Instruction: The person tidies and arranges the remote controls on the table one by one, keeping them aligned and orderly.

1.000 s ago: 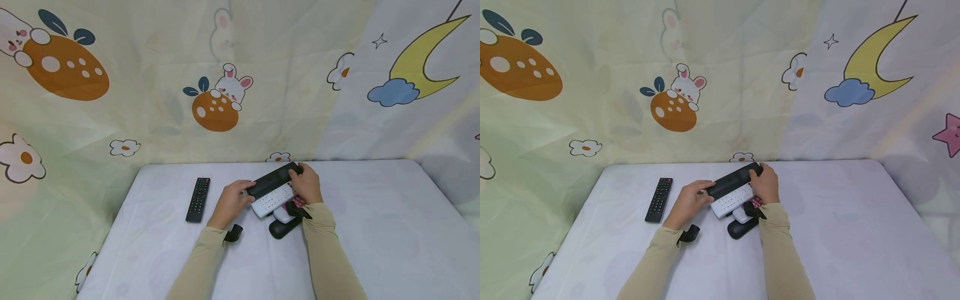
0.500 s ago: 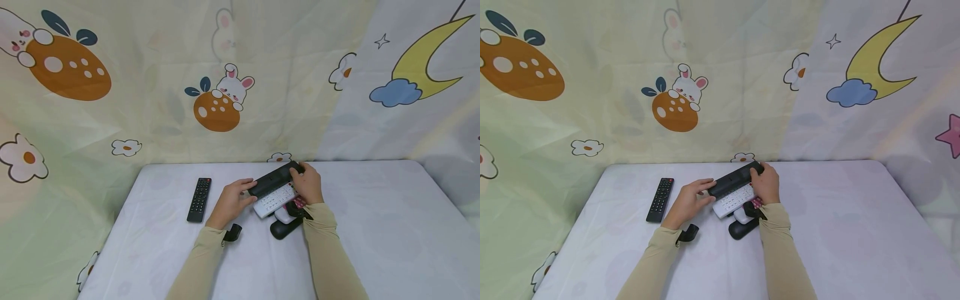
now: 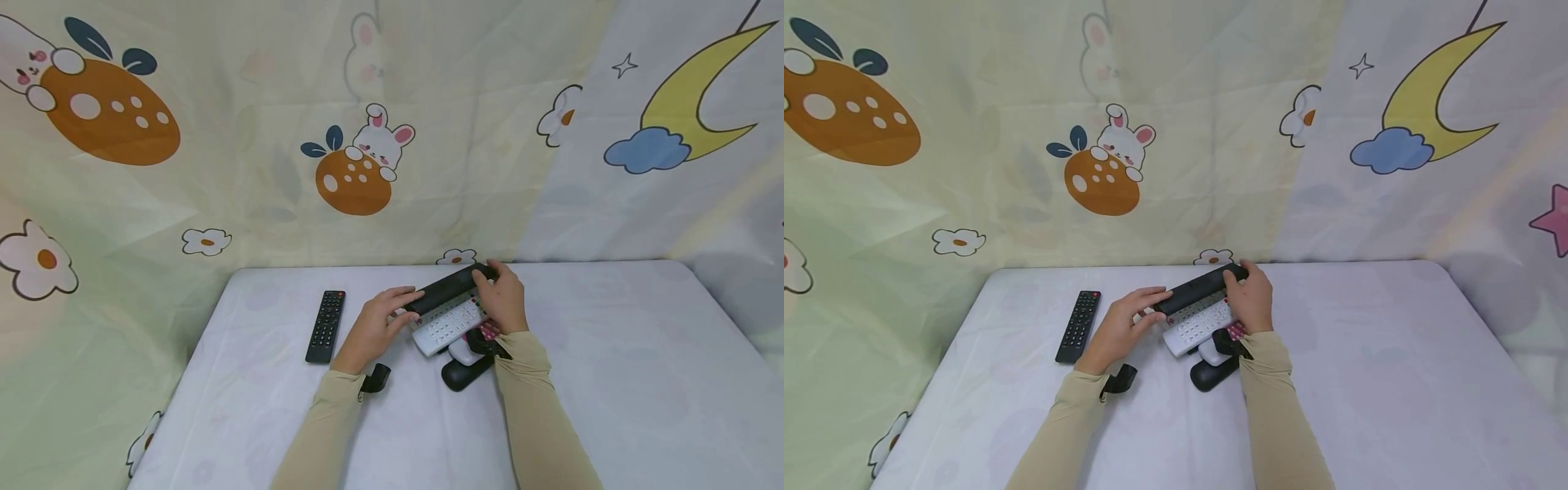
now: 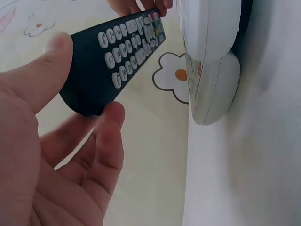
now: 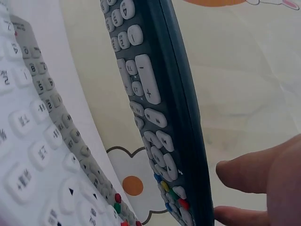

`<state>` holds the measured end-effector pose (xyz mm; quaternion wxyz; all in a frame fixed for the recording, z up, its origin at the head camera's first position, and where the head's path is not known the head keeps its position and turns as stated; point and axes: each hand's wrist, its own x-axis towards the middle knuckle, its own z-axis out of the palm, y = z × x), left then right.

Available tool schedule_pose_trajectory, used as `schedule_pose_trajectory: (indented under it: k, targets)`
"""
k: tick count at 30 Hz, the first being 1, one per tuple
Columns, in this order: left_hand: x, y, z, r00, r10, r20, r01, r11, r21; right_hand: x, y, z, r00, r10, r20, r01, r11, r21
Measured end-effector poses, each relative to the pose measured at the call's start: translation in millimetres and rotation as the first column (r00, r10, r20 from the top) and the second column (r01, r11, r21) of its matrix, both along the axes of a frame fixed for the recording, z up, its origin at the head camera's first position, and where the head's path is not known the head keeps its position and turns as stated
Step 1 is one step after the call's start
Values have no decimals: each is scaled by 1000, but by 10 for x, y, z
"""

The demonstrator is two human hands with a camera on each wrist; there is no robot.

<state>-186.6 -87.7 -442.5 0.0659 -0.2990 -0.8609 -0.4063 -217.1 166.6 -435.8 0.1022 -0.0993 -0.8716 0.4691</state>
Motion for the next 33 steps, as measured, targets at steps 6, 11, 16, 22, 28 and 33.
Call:
schedule_pose_trajectory:
  k: [6, 11, 16, 22, 28, 33]
  targets:
    - [-6, -33, 12, 999, -31, -13, 31, 1000, 0, 17, -29, 37, 998, 9, -55, -15, 993, -117]
    - [12, -40, 31, 999, -44, 13, 44, 999, -21, 29, -29, 58, 997, 14, -70, -28, 979, -203]
    - [31, -44, 51, 997, -62, 46, 63, 998, -25, 17, -62, 79, 999, 7, -50, -22, 948, -318]
    - [48, -43, 83, 992, -122, 41, 122, 993, -3, -2, -98, 77, 993, 27, -111, -78, 870, -486]
    - [54, -40, 103, 982, -176, 64, 174, 984, 36, 0, -111, 74, 991, 24, -132, -92, 837, -539]
    - [63, -46, 102, 975, -198, 103, 191, 979, 70, -16, -143, 73, 991, 35, -129, -99, 841, -533]
